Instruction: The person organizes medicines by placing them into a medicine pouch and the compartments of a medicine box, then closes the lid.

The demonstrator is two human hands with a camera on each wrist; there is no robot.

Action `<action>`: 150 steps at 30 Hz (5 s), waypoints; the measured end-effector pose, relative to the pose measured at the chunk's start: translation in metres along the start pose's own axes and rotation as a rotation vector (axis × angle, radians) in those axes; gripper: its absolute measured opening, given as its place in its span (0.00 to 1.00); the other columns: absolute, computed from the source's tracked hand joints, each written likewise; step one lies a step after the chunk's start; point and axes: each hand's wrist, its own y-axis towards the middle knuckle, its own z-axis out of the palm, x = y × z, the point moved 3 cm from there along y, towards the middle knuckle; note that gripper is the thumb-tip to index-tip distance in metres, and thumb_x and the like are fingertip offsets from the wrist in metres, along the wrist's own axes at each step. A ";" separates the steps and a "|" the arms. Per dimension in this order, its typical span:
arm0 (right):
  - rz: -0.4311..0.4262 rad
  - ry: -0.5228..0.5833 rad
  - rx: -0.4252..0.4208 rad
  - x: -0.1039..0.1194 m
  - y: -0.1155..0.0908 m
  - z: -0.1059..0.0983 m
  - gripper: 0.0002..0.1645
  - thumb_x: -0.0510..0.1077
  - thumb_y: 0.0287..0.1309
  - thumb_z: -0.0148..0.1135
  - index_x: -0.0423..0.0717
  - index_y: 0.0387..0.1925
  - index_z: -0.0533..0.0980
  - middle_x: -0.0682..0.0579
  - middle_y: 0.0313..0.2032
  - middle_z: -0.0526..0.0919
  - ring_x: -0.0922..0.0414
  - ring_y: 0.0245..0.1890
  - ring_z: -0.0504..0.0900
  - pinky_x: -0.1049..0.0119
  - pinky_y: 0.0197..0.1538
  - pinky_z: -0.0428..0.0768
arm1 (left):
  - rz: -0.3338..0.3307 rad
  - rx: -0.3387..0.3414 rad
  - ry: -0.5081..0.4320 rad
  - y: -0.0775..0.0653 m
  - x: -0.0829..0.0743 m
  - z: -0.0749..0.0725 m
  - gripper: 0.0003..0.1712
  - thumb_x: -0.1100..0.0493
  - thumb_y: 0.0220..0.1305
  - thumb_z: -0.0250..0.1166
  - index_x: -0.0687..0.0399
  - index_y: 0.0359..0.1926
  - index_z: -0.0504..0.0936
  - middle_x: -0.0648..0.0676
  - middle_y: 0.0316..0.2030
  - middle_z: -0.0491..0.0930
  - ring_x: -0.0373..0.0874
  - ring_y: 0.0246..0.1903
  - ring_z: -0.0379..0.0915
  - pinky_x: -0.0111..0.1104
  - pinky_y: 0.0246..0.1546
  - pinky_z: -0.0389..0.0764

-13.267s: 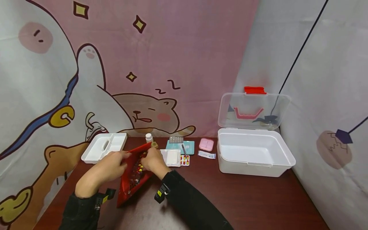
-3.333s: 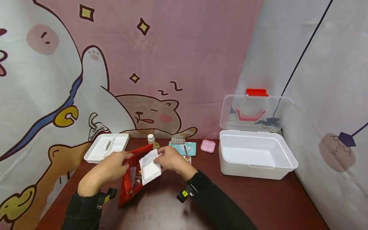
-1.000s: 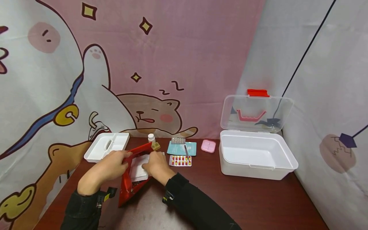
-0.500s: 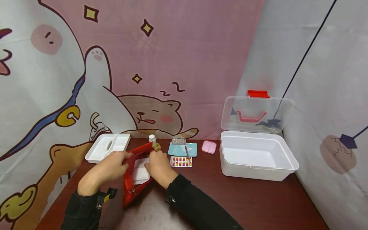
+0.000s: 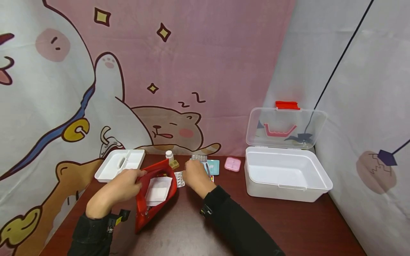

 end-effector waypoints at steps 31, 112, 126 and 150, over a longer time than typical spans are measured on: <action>-0.279 -0.253 0.266 -0.093 0.021 0.051 0.20 0.54 0.50 0.83 0.58 0.19 0.77 0.60 0.24 0.73 0.59 0.29 0.71 0.52 0.30 0.66 | 0.019 -0.010 0.007 0.000 0.000 0.001 0.30 0.71 0.68 0.60 0.71 0.70 0.81 0.67 0.59 0.87 0.52 0.43 0.80 0.36 0.33 0.76; 0.214 0.710 0.456 0.099 -0.034 0.028 0.17 0.33 0.67 0.72 0.34 0.55 0.82 0.46 0.34 0.86 0.53 0.22 0.90 0.62 0.29 0.90 | 0.024 0.010 0.024 0.000 -0.002 0.002 0.29 0.69 0.70 0.61 0.73 0.71 0.80 0.69 0.64 0.85 0.51 0.43 0.80 0.39 0.39 0.80; 0.116 0.519 0.417 0.107 -0.035 0.036 0.08 0.35 0.64 0.73 0.38 0.44 0.87 0.49 0.30 0.88 0.56 0.21 0.91 0.65 0.29 0.87 | 0.044 -0.007 0.029 0.000 -0.003 0.001 0.27 0.71 0.68 0.61 0.69 0.67 0.84 0.61 0.50 0.88 0.48 0.37 0.77 0.39 0.38 0.78; 0.065 0.450 0.248 0.079 -0.019 -0.005 0.11 0.45 0.75 0.66 0.42 0.44 0.89 0.51 0.26 0.83 0.56 0.18 0.88 0.67 0.24 0.84 | -0.014 0.019 -0.007 0.002 0.000 0.002 0.30 0.71 0.69 0.62 0.72 0.71 0.80 0.66 0.57 0.86 0.49 0.38 0.80 0.36 0.33 0.80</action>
